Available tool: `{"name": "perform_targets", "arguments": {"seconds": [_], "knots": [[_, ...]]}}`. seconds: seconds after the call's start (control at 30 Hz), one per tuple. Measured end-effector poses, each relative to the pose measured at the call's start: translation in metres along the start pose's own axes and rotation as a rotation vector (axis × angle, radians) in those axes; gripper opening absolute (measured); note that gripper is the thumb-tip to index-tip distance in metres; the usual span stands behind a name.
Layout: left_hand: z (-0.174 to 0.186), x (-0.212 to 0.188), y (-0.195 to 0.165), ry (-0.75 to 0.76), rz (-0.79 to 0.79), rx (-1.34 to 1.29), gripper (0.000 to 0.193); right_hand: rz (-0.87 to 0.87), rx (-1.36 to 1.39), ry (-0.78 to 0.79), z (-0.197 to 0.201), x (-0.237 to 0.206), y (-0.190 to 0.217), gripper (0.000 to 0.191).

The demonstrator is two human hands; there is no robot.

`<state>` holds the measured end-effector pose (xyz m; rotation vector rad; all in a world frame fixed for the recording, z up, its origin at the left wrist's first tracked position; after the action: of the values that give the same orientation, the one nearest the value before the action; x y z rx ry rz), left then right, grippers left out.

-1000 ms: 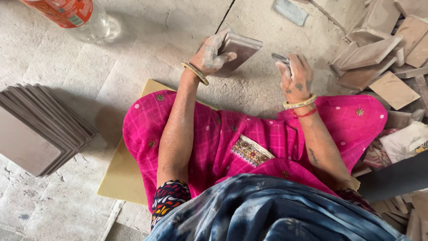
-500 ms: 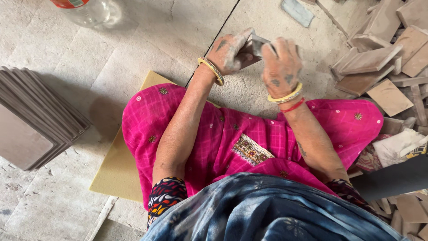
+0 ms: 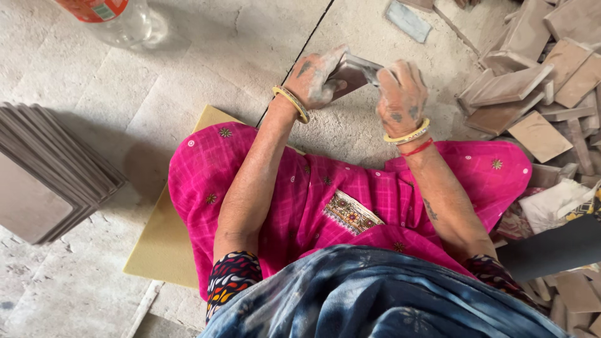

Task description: The person sits on the floor and smooths the edges of rectangular blocks using a sanding block. They pick up blocks from a pile, rub the edges, and place them back down, repeating the process throughout the clip.

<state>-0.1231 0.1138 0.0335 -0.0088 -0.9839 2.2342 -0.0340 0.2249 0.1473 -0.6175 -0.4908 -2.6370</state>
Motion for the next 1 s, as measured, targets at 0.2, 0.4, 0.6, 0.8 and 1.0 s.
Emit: {"name": "perform_targets", "arguments": {"seconds": [0.2,0.4,0.6,0.8,1.0], "knots": [[0.008,-0.007,-0.017,-0.059,-0.119,-0.028,0.056,0.211,-0.027,0.075,-0.027,0.018,0.032,0.018],[0.004,0.003,-0.009,0.017,-0.099,-0.12,0.038,0.081,-0.063,-0.025,-0.03,-0.011,-0.03,0.012],[0.018,-0.006,0.024,-0.012,0.057,-0.444,0.027,-0.479,0.162,0.127,-0.056,-0.123,-0.138,0.022],[0.029,-0.013,0.029,-0.155,0.107,-0.851,0.035,-0.496,0.369,-0.1,-0.057,-0.154,-0.127,0.026],[0.018,-0.006,0.02,-0.044,0.133,-0.553,0.026,-0.424,0.388,-0.109,-0.039,-0.087,-0.096,0.026]]}}
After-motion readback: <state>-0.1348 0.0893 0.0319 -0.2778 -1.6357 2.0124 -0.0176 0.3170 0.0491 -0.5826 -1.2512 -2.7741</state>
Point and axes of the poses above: each hand's wrist, its own x-axis towards the middle knuckle, its own z-axis out of the back of the hand, y = z × x, the point moved 9 cm from there along x, towards the middle knuckle, and after that the axes turned 12 degrees about x, right-handed, at the moved point
